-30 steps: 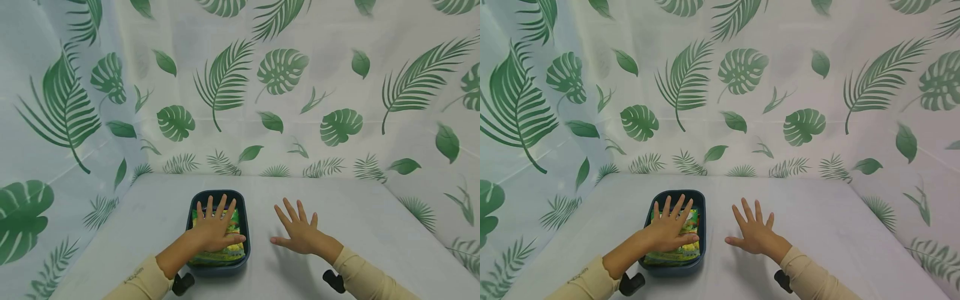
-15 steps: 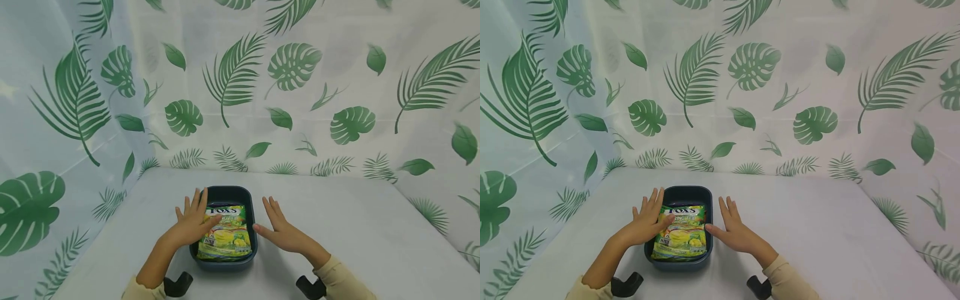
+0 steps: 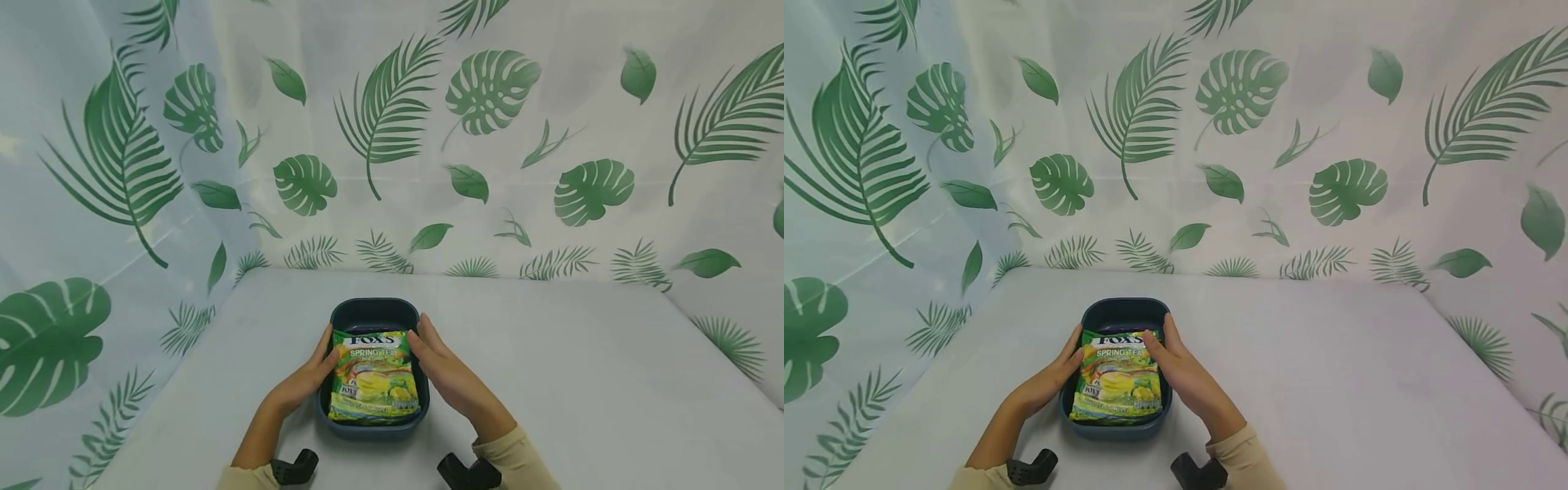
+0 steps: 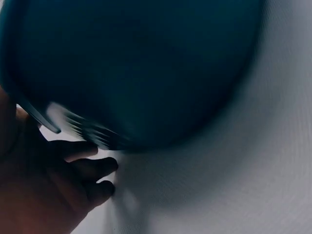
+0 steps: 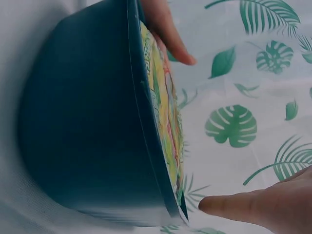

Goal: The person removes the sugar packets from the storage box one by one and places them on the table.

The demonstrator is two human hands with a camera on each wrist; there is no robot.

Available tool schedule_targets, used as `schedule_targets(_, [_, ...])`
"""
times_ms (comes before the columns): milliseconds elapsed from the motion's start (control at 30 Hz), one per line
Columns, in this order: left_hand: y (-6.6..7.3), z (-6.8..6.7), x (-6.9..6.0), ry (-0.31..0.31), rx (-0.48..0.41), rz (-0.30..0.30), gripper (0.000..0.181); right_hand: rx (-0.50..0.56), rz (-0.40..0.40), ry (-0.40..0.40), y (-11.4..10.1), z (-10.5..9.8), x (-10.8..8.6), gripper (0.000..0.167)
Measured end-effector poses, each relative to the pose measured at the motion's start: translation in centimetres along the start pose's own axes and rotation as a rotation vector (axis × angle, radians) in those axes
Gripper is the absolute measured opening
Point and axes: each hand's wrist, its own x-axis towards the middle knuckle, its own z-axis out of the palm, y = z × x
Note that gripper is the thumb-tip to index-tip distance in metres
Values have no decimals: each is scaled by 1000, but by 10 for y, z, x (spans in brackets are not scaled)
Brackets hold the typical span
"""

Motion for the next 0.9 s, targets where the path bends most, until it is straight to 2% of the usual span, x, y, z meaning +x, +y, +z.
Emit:
schedule_targets(133, [-2,2,-3,25,2,8,63,-26,20,15,4,3,1,80])
schedule_targets(267, [-2,1,-4,19,17,0,64,-36,36,31,7,5,6,85])
schedule_targets(400, [-9,2,-4,7,0,-3,63,-5,55,39,12,8,8,86])
schedule_targets(667, [-7,2,-4,-3,-9,13,63,64,94,38,10,10,7,83])
schedule_targets(733, [-6,2,-5,2,-8,11,63,98,92,26,12,11,8,78])
schedule_targets(833, [-5,2,-5,-3,-8,15,62,135,102,24,13,11,10,63])
schedule_targets(900, [-5,2,-5,-10,-10,18,62,154,120,20,15,11,10,60])
